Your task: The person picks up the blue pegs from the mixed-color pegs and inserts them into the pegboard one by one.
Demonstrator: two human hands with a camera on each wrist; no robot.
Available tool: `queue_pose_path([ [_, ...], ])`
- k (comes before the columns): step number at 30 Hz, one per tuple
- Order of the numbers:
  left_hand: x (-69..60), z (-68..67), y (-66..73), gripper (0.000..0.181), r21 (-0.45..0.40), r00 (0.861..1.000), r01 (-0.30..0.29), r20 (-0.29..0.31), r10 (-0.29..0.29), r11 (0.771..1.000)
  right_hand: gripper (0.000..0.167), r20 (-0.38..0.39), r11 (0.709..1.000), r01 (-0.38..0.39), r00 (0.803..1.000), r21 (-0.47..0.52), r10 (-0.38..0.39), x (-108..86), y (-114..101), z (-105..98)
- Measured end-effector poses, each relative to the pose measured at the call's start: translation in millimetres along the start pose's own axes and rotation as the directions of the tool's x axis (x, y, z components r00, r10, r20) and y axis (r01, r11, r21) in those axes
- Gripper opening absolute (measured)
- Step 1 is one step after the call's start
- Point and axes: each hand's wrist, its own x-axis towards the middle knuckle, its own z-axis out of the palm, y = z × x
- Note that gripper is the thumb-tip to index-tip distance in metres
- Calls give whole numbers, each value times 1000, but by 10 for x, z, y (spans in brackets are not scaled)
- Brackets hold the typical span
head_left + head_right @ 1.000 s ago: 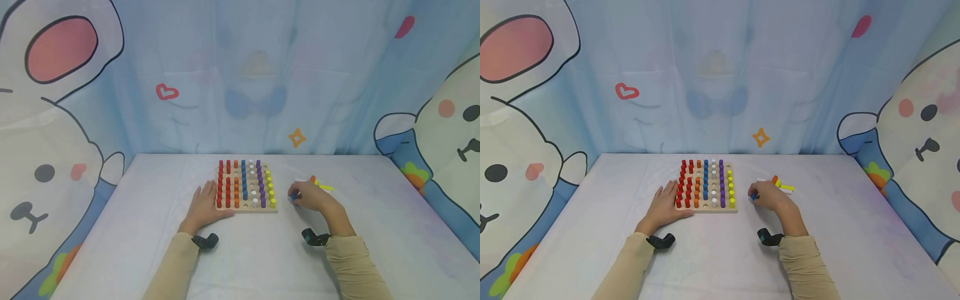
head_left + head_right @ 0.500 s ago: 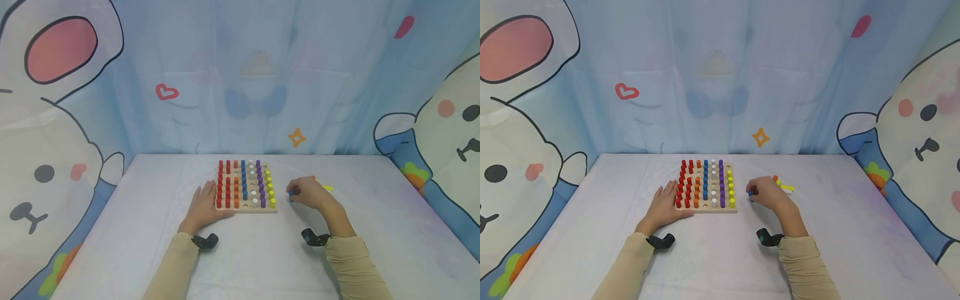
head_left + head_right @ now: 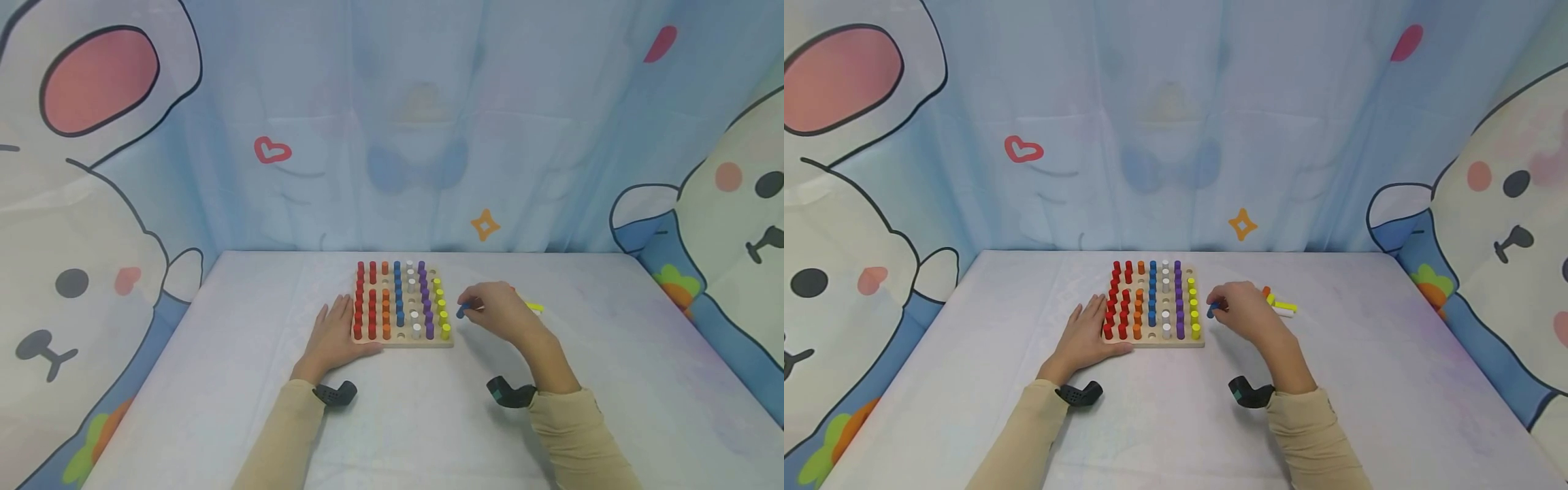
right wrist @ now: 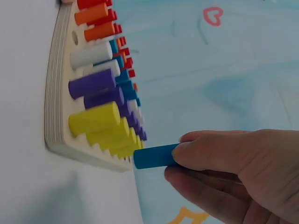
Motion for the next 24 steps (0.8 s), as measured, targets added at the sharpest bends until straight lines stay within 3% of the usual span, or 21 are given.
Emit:
queue_pose_path([
  [5,-3,-9,5,120,-1,1000,0,4,0,1000,18,-149,996,91,985,7,-89,-41,-210,32],
  [8,-2,-13,8,120,0,1000,1,6,-1,1000,20,-196,992,127,973,4,-124,-46,-331,85],
  [18,5,-5,5,119,23,1000,-5,-4,5,1000,25,-164,988,147,974,-50,-154,-21,-612,329],
  [24,4,-2,2,121,17,1000,-2,-6,3,1000,21,-168,979,191,965,-75,-201,-14,-699,481],
])
